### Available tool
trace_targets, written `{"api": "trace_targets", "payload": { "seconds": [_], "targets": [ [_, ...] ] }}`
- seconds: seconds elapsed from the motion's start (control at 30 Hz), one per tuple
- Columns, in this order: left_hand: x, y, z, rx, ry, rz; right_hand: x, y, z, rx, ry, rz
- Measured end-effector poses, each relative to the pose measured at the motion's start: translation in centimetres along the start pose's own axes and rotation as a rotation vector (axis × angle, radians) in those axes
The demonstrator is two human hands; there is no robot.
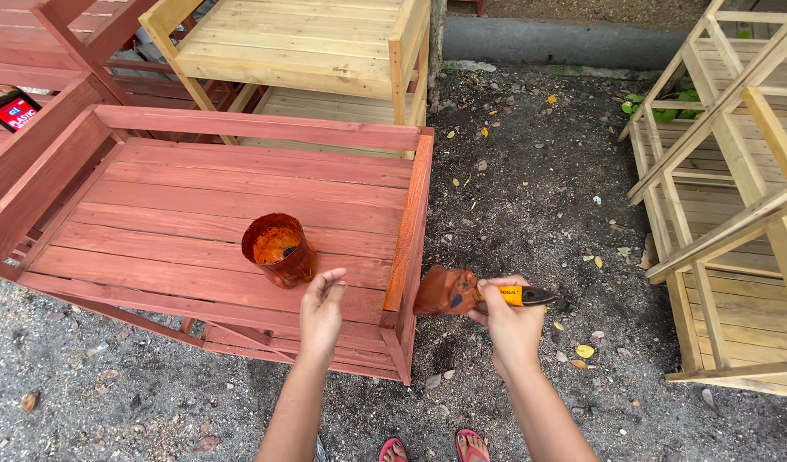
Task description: The person opens a bottle of reddish wood stain and pours some into a small container resting on a wooden furniture frame. They then use a brush to apply the stain to the edges and rails of the red-stained wooden furniture frame, dipping the brush back into the container as they work.
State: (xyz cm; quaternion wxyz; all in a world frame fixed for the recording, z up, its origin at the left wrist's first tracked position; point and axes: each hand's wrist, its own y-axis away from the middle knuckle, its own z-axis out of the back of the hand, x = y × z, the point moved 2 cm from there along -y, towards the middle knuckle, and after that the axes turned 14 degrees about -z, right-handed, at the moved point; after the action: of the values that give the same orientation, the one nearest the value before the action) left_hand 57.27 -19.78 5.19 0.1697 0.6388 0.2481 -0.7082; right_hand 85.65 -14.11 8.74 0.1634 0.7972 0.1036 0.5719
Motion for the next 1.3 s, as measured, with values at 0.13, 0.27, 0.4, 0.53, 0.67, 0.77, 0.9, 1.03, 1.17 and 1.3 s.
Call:
{"api": "trace_targets", "payload": {
  "seconds": [0.13, 0.27, 0.4, 0.53, 0.67, 0.77, 0.9, 1.03, 1.17, 1.3],
  "targets": [
    [0.2, -0.4, 0.0, 0.033, -0.012, 0.028, -1.3, 0.1, 0.3, -0.041, 0.108, -0.039],
    [0.6, -0.8, -0.4, 0.092, -0.026, 0.012, -1.7, -0.4, -1.3, -0.020, 0.211, -0.140],
    [0.9, -1.1, -1.0, 0.111, -0.010, -0.007, -0.9, -1.0, -2.7, -0.009, 0.221, -0.153],
    [1.0, -1.7, -1.6, 0.114, -0.001, 0.047, 0.1, -3.8, -3.6, -0.017, 0.169, -0.140],
    [1.3, -3.2, -1.6, 0.047, -0.004, 0.033, 1.2, -9.6, -4.8, -0.026, 0.123, -0.110],
    [1.5, -3.8, -2.0, 0.021, -0.003, 0.019, 2.5, -14.7, -6.5, -0.056, 0.088, -0.058],
    [1.4, -4.1, -2.5, 0.015, -0.045, 0.041, 4.0, -19.6, -9.2, -0.084, -0.024, 0.071],
    [1.0, -4.6, -2.9, -0.005, -0.046, 0.105, 3.5, -19.9, -9.2, -0.125, -0.059, -0.006],
    [1.1, -4.7, -2.9, -0.001, -0.055, 0.084, 0.2, -13.3, -5.8, -0.017, 0.033, -0.063],
    [1.5, -5.1, -2.8, -0.011, -0.026, 0.083, -4.1, -6.0, -3.1, 0.010, 0.176, -0.226]
  ]
}}
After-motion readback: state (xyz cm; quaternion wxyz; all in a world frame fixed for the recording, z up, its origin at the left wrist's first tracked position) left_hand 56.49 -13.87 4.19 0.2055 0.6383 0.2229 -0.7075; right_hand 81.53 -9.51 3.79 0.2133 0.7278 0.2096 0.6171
